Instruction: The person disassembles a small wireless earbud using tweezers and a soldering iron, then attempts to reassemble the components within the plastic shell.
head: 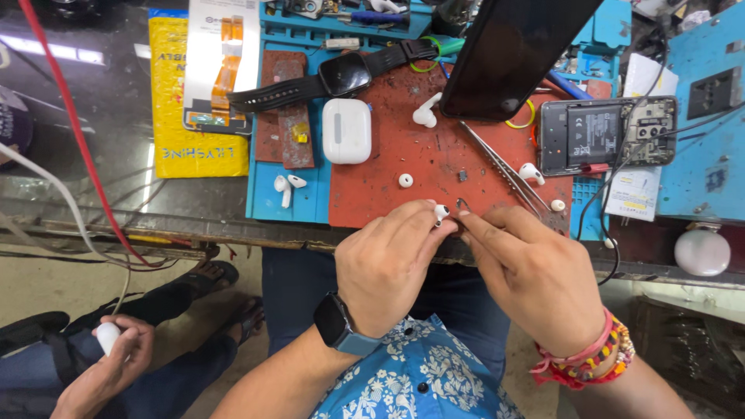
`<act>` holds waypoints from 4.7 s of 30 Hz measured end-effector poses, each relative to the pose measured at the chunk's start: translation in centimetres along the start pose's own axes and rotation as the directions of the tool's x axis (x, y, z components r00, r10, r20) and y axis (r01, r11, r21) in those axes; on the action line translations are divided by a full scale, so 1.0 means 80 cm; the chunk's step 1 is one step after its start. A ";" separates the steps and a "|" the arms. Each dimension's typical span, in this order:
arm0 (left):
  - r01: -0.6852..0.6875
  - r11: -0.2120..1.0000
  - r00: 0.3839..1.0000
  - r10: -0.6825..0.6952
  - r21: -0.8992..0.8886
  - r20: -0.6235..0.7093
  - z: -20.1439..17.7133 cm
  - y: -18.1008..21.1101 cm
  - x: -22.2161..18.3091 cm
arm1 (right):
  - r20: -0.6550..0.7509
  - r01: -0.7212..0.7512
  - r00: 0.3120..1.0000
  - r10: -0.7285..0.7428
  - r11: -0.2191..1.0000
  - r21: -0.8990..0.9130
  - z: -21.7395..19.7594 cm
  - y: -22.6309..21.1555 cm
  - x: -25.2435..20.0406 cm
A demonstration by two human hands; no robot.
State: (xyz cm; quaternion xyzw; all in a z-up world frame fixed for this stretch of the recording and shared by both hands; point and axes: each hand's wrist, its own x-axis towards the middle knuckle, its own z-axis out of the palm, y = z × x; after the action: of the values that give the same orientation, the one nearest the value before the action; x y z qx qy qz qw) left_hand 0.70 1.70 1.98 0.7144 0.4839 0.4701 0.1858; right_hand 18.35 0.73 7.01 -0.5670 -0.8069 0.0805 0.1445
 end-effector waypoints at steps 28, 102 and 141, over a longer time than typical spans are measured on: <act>0.227 0.974 0.972 -0.227 0.006 0.062 -0.008 0.003 0.002 | -0.035 0.058 0.998 -0.055 0.996 0.066 0.008 -0.001 0.014; 0.054 0.998 0.998 -0.056 -0.039 -0.043 -0.002 -0.006 -0.013 | -0.064 0.161 0.987 -0.149 0.938 0.306 -0.050 -0.021 0.018; 0.101 0.994 0.991 -0.105 -0.047 -0.078 0.001 -0.005 -0.016 | -0.085 0.745 0.638 -0.765 0.586 0.319 0.114 -0.255 0.007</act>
State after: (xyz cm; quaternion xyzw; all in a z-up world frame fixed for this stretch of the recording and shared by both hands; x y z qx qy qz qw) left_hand 0.43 0.78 1.05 0.6647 0.5170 0.4986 0.2055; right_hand -2.98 -5.43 4.43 -0.1362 -0.9498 0.1608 0.2313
